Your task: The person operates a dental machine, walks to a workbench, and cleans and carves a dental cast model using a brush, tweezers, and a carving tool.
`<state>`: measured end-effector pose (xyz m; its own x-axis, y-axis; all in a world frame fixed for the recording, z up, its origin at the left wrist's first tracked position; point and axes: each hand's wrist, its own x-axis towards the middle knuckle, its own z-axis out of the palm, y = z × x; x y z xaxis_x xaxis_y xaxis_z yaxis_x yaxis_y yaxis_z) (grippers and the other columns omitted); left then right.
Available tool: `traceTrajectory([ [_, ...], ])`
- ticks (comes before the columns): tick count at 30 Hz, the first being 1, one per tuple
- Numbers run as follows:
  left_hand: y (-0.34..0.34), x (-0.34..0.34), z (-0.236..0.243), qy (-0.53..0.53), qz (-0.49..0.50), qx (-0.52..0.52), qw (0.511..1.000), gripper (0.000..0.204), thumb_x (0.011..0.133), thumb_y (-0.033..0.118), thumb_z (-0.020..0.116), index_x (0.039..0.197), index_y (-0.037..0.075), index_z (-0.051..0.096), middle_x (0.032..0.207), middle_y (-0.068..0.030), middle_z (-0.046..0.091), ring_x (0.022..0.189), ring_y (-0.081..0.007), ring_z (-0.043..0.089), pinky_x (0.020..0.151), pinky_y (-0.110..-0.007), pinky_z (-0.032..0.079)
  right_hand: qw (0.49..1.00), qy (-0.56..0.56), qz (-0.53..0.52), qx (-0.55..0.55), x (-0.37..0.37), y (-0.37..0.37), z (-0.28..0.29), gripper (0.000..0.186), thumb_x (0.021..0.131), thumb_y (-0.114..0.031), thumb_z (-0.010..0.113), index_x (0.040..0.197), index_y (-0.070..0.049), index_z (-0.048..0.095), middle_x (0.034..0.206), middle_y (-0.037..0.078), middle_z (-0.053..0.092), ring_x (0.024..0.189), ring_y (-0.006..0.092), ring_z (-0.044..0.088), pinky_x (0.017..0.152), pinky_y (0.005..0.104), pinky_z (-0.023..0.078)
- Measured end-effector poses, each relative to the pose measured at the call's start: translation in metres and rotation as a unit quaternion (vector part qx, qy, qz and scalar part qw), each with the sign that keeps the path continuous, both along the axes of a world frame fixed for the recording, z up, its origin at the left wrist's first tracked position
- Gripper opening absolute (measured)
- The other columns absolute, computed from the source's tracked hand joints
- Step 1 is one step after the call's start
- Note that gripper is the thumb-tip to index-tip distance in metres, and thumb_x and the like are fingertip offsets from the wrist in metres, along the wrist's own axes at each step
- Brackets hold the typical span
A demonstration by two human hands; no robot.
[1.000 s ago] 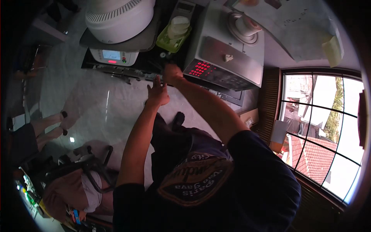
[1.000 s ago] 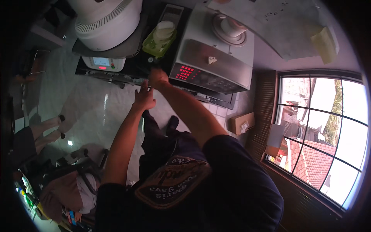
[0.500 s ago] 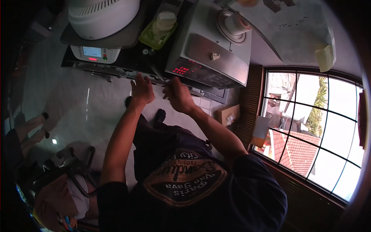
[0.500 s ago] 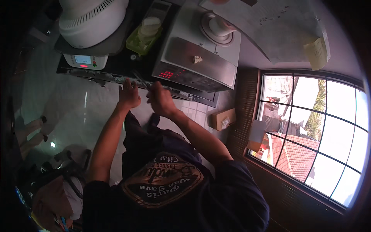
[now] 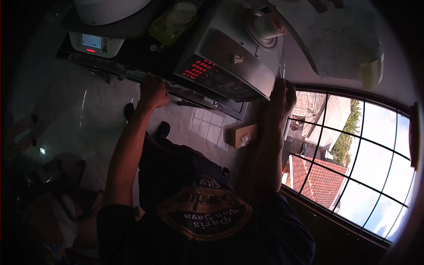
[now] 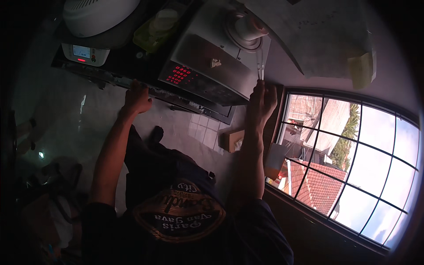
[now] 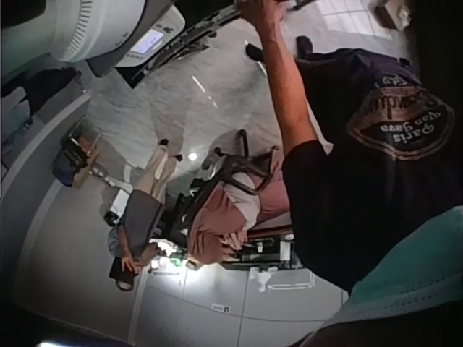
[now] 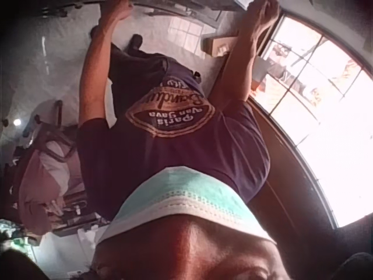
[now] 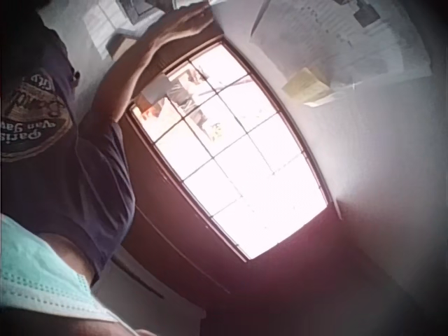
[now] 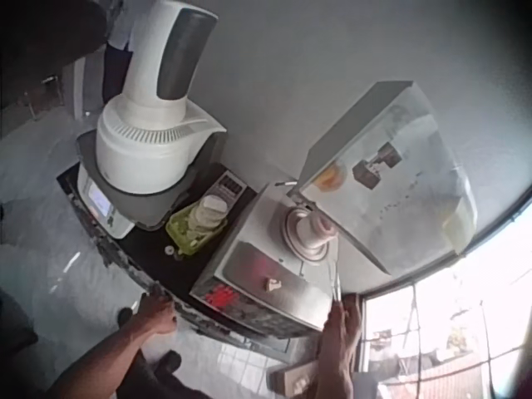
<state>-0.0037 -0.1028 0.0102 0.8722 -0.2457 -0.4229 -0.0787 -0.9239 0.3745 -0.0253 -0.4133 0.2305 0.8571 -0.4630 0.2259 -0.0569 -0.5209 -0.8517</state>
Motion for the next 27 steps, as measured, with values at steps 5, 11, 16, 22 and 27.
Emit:
traceTrajectory([
  [5,-0.001,-0.011,-0.014,-0.034,0.016,-0.006,0.999,0.082,0.085,0.03,0.077,0.15,-0.003,0.039,0.157,-0.044,0.02,0.15,-0.0528,0.023,0.117,-0.051,0.038,0.991,-0.098,-0.027,-0.084,0.04,-0.01,-0.004,0.019,0.094,-0.019,0.071,0.093,-0.001,0.066,0.074,0.007,0.069,0.064,0.0127,0.064,0.064,0.0285,0.051],
  [11,-0.002,-0.02,-0.014,-0.007,0.044,-0.038,0.998,0.088,0.085,0.029,0.078,0.154,-0.001,0.032,0.162,-0.0415,0.008,0.153,-0.0524,0.015,0.119,-0.05,0.036,0.969,-0.129,-0.05,-0.204,0.072,-0.033,-0.016,0.022,0.09,-0.02,0.074,0.093,0.002,0.07,0.078,0.01,0.073,0.068,0.0168,0.065,0.066,0.0335,0.053],
  [16,0.0,-0.019,-0.015,0.0,0.047,-0.047,0.998,0.086,0.087,0.028,0.077,0.154,0.0,0.032,0.163,-0.0397,0.006,0.153,-0.052,0.012,0.12,-0.049,0.036,0.963,-0.114,-0.061,-0.235,0.082,-0.026,-0.01,0.023,0.088,-0.023,0.073,0.087,-0.001,0.068,0.071,0.009,0.071,0.068,0.0234,0.069,0.072,0.0396,0.053],
  [22,-0.001,-0.02,-0.021,-0.017,0.048,-0.049,0.997,0.086,0.087,0.03,0.076,0.155,0.0,0.032,0.163,-0.0392,0.006,0.154,-0.0515,0.012,0.121,-0.048,0.035,0.967,-0.105,-0.065,-0.221,0.096,-0.022,-0.012,0.02,0.087,-0.021,0.075,0.088,-0.002,0.071,0.071,0.009,0.072,0.069,0.0218,0.071,0.072,0.0386,0.054],
  [27,0.0,-0.023,-0.03,-0.049,0.063,-0.079,0.994,0.085,0.082,0.02,0.077,0.153,-0.003,0.036,0.163,-0.0392,0.01,0.154,-0.0513,0.013,0.115,-0.051,0.043,0.965,-0.105,-0.058,-0.235,0.1,-0.018,-0.011,0.021,0.086,-0.022,0.077,0.088,-0.002,0.072,0.07,0.008,0.073,0.068,0.0218,0.072,0.071,0.0392,0.055],
])
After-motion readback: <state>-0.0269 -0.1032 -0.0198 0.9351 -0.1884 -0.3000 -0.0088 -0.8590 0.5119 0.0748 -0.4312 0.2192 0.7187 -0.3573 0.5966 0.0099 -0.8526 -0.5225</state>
